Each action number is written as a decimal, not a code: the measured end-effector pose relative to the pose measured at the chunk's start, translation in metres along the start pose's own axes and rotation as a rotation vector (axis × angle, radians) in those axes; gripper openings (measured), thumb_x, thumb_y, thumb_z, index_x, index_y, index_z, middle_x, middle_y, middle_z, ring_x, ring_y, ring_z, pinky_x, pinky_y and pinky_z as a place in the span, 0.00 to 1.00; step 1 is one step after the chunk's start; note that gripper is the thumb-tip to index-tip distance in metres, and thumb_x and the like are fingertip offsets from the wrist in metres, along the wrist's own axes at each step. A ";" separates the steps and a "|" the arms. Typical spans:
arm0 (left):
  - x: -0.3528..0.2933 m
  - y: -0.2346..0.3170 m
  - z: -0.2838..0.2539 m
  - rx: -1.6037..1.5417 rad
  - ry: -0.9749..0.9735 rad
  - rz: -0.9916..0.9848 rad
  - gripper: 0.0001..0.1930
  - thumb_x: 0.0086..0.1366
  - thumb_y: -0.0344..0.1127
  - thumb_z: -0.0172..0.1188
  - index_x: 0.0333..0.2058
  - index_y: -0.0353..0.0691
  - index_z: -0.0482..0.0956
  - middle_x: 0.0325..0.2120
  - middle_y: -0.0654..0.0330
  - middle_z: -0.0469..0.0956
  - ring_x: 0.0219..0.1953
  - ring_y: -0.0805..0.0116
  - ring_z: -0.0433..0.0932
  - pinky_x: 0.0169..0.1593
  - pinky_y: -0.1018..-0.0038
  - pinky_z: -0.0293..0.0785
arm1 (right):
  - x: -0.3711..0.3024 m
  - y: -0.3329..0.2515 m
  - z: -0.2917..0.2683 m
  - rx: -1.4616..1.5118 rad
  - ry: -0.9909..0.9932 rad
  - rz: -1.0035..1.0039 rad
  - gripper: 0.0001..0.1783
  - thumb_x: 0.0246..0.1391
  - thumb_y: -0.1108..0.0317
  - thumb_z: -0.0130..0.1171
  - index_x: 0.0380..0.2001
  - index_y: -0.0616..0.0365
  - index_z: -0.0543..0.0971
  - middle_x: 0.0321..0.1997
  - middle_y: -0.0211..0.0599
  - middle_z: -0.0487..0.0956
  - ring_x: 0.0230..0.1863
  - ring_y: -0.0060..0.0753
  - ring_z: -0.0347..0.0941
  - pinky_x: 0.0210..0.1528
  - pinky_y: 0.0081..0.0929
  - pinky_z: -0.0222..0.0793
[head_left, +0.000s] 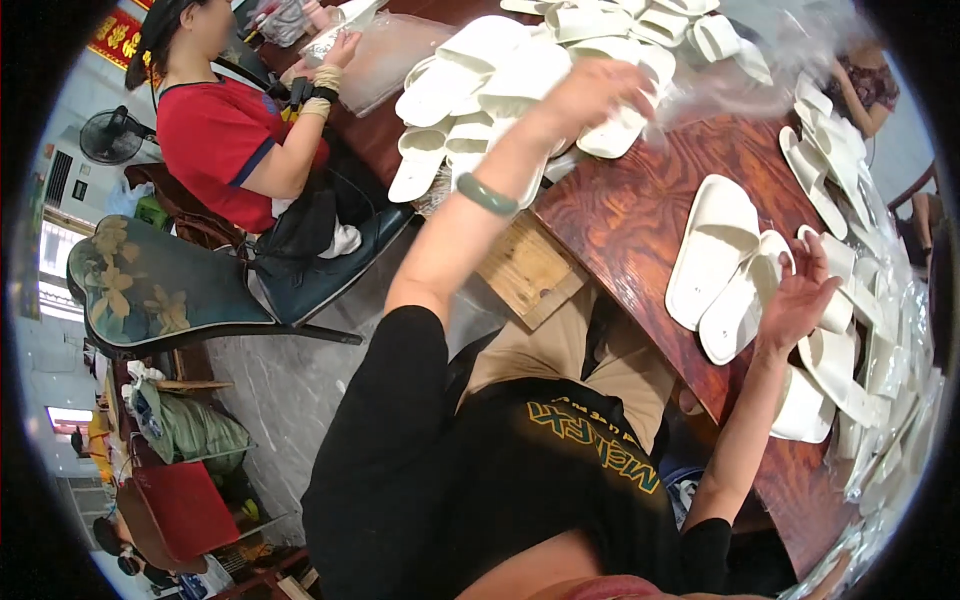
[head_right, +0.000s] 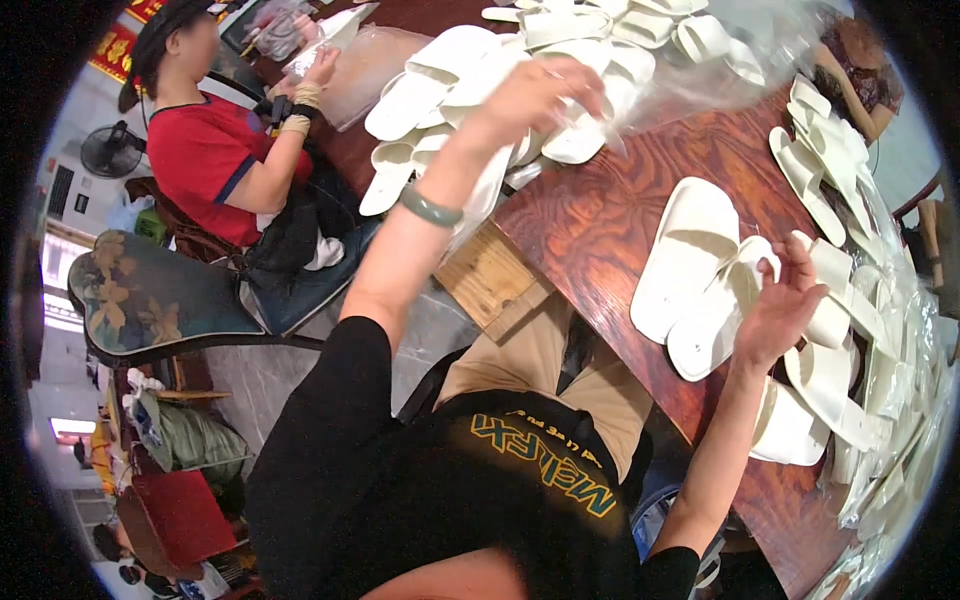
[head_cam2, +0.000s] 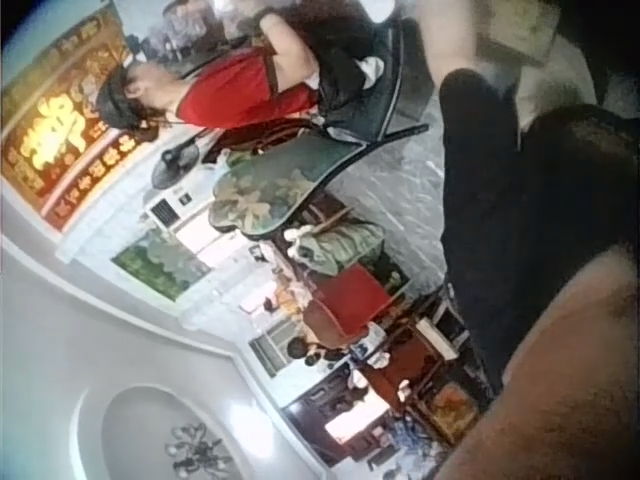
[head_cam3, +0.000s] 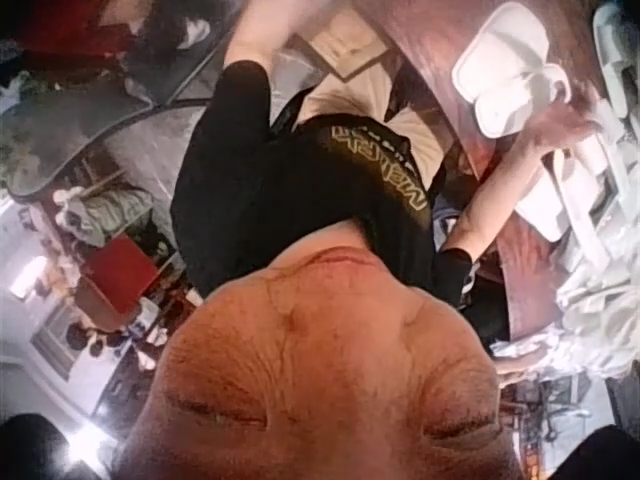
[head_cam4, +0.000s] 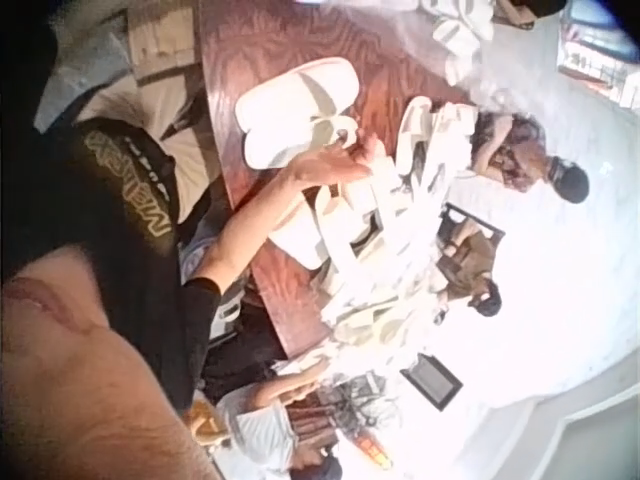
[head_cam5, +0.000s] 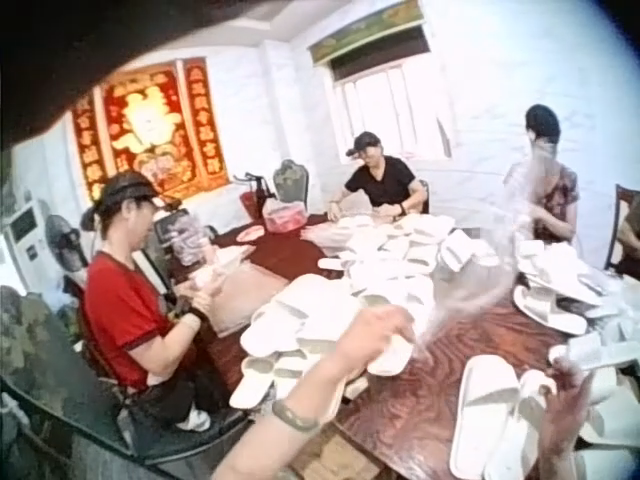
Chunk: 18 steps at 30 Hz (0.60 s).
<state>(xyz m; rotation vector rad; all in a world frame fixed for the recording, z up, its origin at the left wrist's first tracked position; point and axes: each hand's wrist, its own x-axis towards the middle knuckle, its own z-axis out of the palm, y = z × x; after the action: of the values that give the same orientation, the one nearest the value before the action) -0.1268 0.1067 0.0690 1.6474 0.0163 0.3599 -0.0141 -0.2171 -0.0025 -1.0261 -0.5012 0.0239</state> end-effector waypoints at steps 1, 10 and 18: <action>0.006 0.001 -0.027 0.006 0.093 -0.068 0.11 0.62 0.41 0.54 0.36 0.40 0.78 0.26 0.67 0.78 0.16 0.89 0.58 0.16 0.88 0.48 | -0.003 0.006 0.003 -0.028 -0.037 0.013 0.33 0.62 0.43 0.31 0.50 0.64 0.68 0.54 0.40 0.69 0.50 0.29 0.65 0.49 0.28 0.61; -0.015 -0.036 -0.137 -0.111 0.539 -0.279 0.15 0.60 0.41 0.57 0.41 0.37 0.75 0.32 0.60 0.79 0.15 0.87 0.57 0.15 0.88 0.50 | -0.018 0.027 0.017 -0.097 -0.163 0.140 0.21 0.63 0.53 0.40 0.45 0.60 0.70 0.47 0.34 0.71 0.45 0.25 0.67 0.44 0.20 0.62; -0.029 -0.034 -0.116 0.104 0.400 -0.335 0.10 0.57 0.38 0.56 0.30 0.37 0.78 0.22 0.65 0.78 0.12 0.86 0.54 0.14 0.87 0.47 | -0.026 0.024 0.033 -0.126 -0.189 0.174 0.16 0.61 0.59 0.46 0.43 0.60 0.70 0.41 0.33 0.71 0.39 0.22 0.66 0.41 0.18 0.60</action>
<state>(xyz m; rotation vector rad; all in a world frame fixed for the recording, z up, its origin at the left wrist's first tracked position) -0.1759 0.2168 0.0373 1.6160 0.6125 0.4289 -0.0461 -0.1840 -0.0191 -1.1956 -0.5890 0.2483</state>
